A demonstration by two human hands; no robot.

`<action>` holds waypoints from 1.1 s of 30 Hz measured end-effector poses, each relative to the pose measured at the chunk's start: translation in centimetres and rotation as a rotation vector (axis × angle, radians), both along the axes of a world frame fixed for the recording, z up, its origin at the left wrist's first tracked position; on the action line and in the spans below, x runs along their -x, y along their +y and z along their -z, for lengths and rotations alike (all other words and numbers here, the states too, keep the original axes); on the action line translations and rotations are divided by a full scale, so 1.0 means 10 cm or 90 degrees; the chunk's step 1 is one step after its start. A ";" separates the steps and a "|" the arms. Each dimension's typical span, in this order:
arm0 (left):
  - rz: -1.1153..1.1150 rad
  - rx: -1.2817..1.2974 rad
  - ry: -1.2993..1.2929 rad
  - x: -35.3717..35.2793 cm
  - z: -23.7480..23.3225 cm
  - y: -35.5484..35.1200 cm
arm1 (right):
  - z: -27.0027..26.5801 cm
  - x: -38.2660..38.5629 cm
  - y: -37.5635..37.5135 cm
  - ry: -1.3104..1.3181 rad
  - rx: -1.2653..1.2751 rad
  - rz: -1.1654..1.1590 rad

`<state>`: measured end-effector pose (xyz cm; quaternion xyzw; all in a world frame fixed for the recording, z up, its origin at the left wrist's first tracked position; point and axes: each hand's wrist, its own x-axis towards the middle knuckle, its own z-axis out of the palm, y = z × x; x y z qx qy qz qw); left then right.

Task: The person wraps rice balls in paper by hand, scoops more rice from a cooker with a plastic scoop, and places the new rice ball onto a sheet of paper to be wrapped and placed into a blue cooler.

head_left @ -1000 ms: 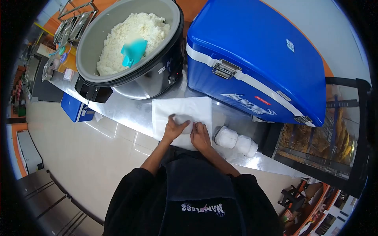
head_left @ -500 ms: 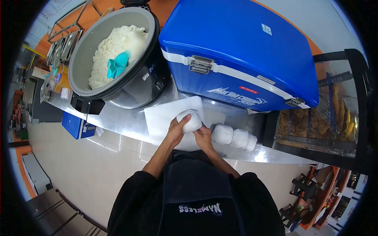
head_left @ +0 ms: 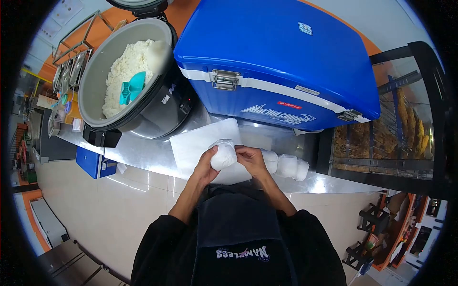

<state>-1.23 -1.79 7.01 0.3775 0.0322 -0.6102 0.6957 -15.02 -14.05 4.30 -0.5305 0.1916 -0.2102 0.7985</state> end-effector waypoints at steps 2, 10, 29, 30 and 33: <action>0.015 0.002 0.021 0.01 -0.04 0.01 | -0.04 -0.04 0.03 0.012 -0.078 0.038; -0.008 -0.037 0.040 0.07 -0.03 0.03 | 0.05 -0.16 0.26 0.147 0.200 0.151; 0.094 -0.133 -0.341 0.27 -0.05 -0.29 | 0.15 0.40 0.37 0.035 -0.110 0.115; 0.119 -0.120 -0.432 0.31 -0.08 -0.33 | 0.00 0.52 0.34 -0.023 -0.229 0.109; 0.209 -0.062 -0.670 0.56 -0.14 -0.52 | -0.47 0.74 0.26 -0.037 -0.205 0.231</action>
